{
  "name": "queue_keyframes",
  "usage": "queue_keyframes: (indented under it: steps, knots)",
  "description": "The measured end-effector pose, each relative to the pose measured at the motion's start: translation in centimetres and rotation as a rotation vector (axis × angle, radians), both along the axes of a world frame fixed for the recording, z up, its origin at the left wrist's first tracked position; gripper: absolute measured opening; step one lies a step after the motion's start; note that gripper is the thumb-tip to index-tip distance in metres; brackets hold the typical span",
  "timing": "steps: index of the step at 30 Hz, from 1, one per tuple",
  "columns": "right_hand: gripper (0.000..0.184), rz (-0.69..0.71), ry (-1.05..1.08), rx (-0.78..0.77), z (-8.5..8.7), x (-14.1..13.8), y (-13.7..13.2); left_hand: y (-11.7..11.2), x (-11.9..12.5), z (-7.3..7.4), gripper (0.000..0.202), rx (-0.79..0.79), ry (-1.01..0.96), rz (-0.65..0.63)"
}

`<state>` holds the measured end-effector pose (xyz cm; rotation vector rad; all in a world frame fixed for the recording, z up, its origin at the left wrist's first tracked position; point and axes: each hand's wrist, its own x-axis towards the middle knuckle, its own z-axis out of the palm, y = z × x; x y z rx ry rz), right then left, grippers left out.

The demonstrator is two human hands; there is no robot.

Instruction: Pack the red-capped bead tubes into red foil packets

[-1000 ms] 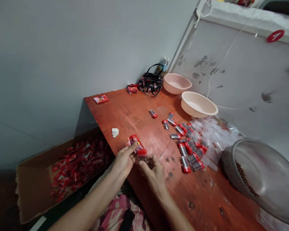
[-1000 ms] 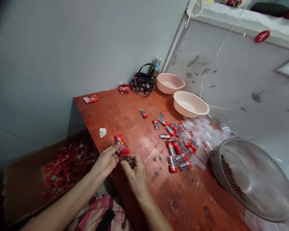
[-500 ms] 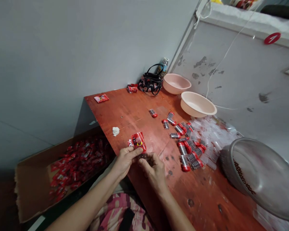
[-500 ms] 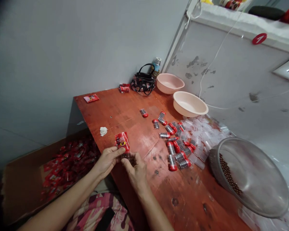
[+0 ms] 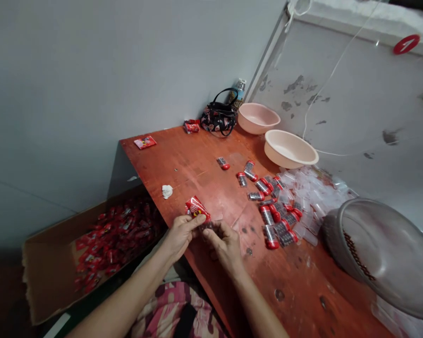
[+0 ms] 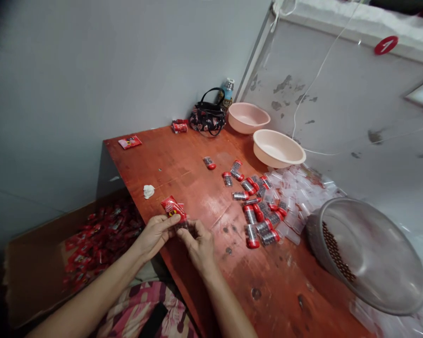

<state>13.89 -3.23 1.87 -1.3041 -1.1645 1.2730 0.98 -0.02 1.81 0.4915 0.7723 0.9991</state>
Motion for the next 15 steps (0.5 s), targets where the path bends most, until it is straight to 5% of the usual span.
queue_keyframes:
  steps: [5, 11, 15]
  knots:
    - [0.021, 0.063, 0.233, -0.16, -0.4, 0.2, 0.4, 0.2, -0.6, 0.7, 0.027, 0.102, 0.041, -0.184]
    - [0.013, -0.089, -0.122, 0.087, 0.0, -0.1, -0.2, 0.3, -0.4, -0.8, 0.021, 0.124, 0.391, -0.02]
    - [0.017, -0.036, 0.121, -0.093, -0.4, 0.0, 0.1, -0.4, 0.4, -1.0, 0.022, 0.074, 0.487, 0.119]
